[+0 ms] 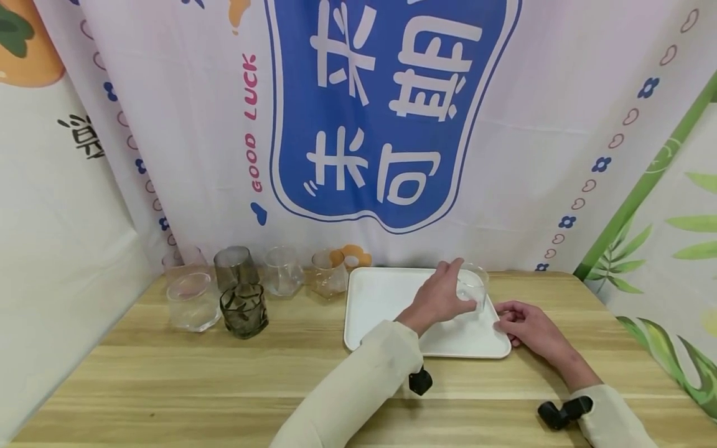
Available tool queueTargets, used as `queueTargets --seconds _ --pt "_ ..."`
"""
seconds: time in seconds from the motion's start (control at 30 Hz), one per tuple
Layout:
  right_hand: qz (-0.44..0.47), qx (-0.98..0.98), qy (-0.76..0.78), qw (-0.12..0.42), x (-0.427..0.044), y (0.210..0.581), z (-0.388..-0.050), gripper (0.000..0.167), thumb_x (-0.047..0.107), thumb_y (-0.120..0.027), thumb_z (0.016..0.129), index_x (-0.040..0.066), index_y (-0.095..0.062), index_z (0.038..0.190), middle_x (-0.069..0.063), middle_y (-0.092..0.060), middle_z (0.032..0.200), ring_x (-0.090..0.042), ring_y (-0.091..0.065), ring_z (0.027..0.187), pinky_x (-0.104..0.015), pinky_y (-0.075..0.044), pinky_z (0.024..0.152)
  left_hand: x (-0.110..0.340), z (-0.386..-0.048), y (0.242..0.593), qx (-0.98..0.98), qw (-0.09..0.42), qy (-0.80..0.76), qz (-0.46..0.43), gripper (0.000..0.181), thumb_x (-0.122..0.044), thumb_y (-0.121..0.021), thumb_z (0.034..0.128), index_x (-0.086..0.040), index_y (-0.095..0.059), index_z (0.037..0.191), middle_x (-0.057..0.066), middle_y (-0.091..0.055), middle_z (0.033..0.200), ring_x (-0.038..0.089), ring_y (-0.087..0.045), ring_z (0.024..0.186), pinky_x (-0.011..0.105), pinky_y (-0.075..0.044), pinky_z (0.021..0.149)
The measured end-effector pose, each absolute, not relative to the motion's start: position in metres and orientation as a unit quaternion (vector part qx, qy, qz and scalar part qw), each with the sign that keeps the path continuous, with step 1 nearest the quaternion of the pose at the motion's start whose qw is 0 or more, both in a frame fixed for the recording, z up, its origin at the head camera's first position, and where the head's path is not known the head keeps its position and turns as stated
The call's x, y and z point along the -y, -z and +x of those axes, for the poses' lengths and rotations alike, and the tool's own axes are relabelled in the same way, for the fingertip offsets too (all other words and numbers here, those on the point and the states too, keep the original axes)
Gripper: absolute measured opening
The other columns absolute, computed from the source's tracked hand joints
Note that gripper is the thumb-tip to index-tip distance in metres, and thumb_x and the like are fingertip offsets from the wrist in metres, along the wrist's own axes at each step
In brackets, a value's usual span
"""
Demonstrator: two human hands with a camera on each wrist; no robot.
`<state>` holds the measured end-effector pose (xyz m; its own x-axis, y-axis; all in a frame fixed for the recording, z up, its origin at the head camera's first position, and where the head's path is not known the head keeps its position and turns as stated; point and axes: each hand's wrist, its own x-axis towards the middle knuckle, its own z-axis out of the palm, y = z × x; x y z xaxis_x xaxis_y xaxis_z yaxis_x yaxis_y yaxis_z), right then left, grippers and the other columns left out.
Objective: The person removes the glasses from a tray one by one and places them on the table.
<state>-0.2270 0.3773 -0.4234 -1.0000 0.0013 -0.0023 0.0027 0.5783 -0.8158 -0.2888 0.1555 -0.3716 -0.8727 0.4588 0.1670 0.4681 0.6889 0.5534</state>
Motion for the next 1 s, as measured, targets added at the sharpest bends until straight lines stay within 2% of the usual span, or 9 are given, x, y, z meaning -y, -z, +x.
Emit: queueTargets --seconds 0.17,0.47,0.57,0.73,1.0 --pt "-0.004 -0.888 0.461 -0.002 -0.377 0.424 -0.228 0.049 0.017 -0.073 0.097 -0.011 -0.055 0.133 -0.01 -0.065 0.094 -0.019 -0.061 0.073 -0.029 -0.056 0.06 -0.149 -0.287 0.375 0.908 0.002 0.33 -0.256 0.094 -0.04 -0.085 0.0818 -0.021 -0.035 0.159 0.003 -0.046 0.141 0.015 -0.058 0.11 0.027 -0.049 0.094" --pt "-0.003 -0.893 0.449 -0.006 -0.379 0.425 -0.228 0.05 0.018 -0.074 0.096 -0.01 -0.056 0.133 -0.009 -0.064 0.095 -0.019 -0.061 0.073 -0.029 -0.056 0.061 -0.138 -0.278 0.377 0.9 -0.008 0.353 -0.256 0.097 -0.041 -0.087 0.0763 -0.024 -0.038 0.158 0.002 -0.046 0.132 0.015 -0.056 0.09 0.026 -0.049 0.078" --pt "-0.003 -0.894 0.448 -0.007 -0.379 0.424 -0.229 0.051 0.02 -0.074 0.097 -0.01 -0.055 0.133 -0.009 -0.065 0.095 -0.019 -0.061 0.073 -0.028 -0.055 0.06 -0.133 -0.277 0.377 0.901 0.0 0.348 -0.26 0.095 -0.042 -0.086 0.0759 -0.024 -0.04 0.156 0.002 -0.046 0.136 0.016 -0.057 0.093 0.027 -0.05 0.08" --pt "-0.003 -0.893 0.45 -0.004 -0.379 0.424 -0.23 0.051 0.019 -0.074 0.096 -0.011 -0.055 0.133 -0.009 -0.065 0.095 -0.019 -0.061 0.074 -0.028 -0.055 0.061 -0.124 -0.275 0.379 0.897 0.006 0.35 -0.27 0.092 -0.041 -0.085 0.0759 -0.021 -0.042 0.154 0.0 -0.048 0.144 0.017 -0.059 0.108 0.03 -0.05 0.091" --pt "-0.003 -0.891 0.454 -0.006 -0.378 0.426 -0.228 0.05 0.018 -0.074 0.096 -0.01 -0.055 0.133 -0.01 -0.065 0.095 -0.018 -0.061 0.074 -0.028 -0.056 0.061 -0.109 -0.273 0.383 0.887 0.02 0.366 -0.283 0.087 -0.038 -0.086 0.0743 -0.017 -0.047 0.149 0.002 -0.056 0.135 0.014 -0.06 0.112 0.029 -0.05 0.091"
